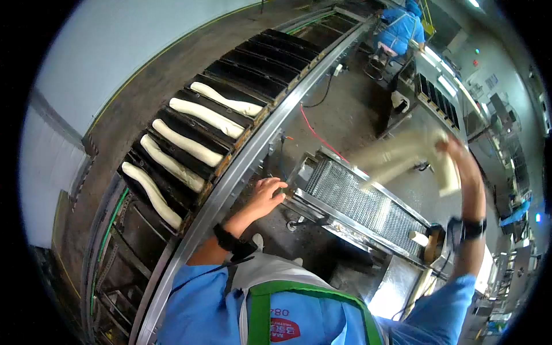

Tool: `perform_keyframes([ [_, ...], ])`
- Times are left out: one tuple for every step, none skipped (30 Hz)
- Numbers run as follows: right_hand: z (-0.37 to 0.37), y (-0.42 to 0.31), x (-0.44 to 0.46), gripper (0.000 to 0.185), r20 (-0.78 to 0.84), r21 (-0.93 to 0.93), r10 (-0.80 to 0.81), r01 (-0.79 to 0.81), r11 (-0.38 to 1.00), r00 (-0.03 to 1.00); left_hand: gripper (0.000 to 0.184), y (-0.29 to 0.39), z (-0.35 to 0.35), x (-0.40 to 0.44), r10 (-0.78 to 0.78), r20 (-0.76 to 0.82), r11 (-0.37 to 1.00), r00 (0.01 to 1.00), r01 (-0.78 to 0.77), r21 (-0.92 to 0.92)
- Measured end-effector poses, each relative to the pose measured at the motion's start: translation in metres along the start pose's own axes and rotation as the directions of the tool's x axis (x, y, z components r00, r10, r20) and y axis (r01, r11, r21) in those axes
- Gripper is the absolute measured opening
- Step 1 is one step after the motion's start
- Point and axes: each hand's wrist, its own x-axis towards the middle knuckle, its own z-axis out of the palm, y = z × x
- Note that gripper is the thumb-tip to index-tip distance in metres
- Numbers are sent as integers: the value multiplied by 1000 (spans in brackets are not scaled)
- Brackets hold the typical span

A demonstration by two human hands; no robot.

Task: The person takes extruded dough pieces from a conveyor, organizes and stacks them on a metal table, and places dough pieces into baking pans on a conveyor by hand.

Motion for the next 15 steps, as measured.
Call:
perform_keyframes([
  [11,-21,35,43,-34,-137,-82,77,988,996,28,-3,-9,-5,-13,-53,999,999,11,-34],
  [29,-47,62,41,-15,-162,-193,189,969,981,27,-14,-14,-7,32,-131,999,991,-36,-28],
  [48,-70,86,40,7,-184,-302,298,937,953,27,-17,-22,-10,28,-139,999,990,-32,-29],
  [65,-81,112,40,-6,-106,-288,286,952,958,27,-16,-32,-14,23,-178,998,984,-33,-58],
  [81,-90,137,40,-18,-26,-273,273,962,962,27,-16,-41,-18,17,-217,996,976,-36,-86],
  [94,-99,160,42,94,-63,-277,283,957,956,27,-17,-47,-19,7,-222,995,975,-29,-97],
  [106,-104,182,43,203,-94,-268,292,952,942,27,-22,-49,-20,0,-225,995,974,-22,-94],
  [120,-105,204,45,214,-159,-272,308,938,938,27,-26,-49,-20,-21,-242,997,970,2,-80],
  [133,-100,229,48,224,-223,-275,324,919,935,27,-29,-48,-20,-43,-259,997,965,26,-66],
  [146,-83,266,49,249,-259,-285,348,901,925,27,-29,-49,-20,-81,-267,995,960,63,-76],
  [160,-61,298,51,274,-293,-295,371,881,915,27,-27,-51,-19,-87,-264,995,960,71,-71],
  [172,-45,316,50,229,-379,-404,464,801,885,27,-23,-55,-18,-77,-263,996,962,63,-60],
  [181,-28,326,50,189,-470,-501,526,709,844,27,-21,-56,-17,-66,-251,997,966,54,-54],
  [190,-9,333,47,78,-501,-523,487,715,849,28,-21,-58,-14,-35,-254,998,967,21,-56],
  [195,5,336,44,-34,-529,-540,443,723,841,28,-23,-59,-10,-39,-235,998,971,27,-53],
])
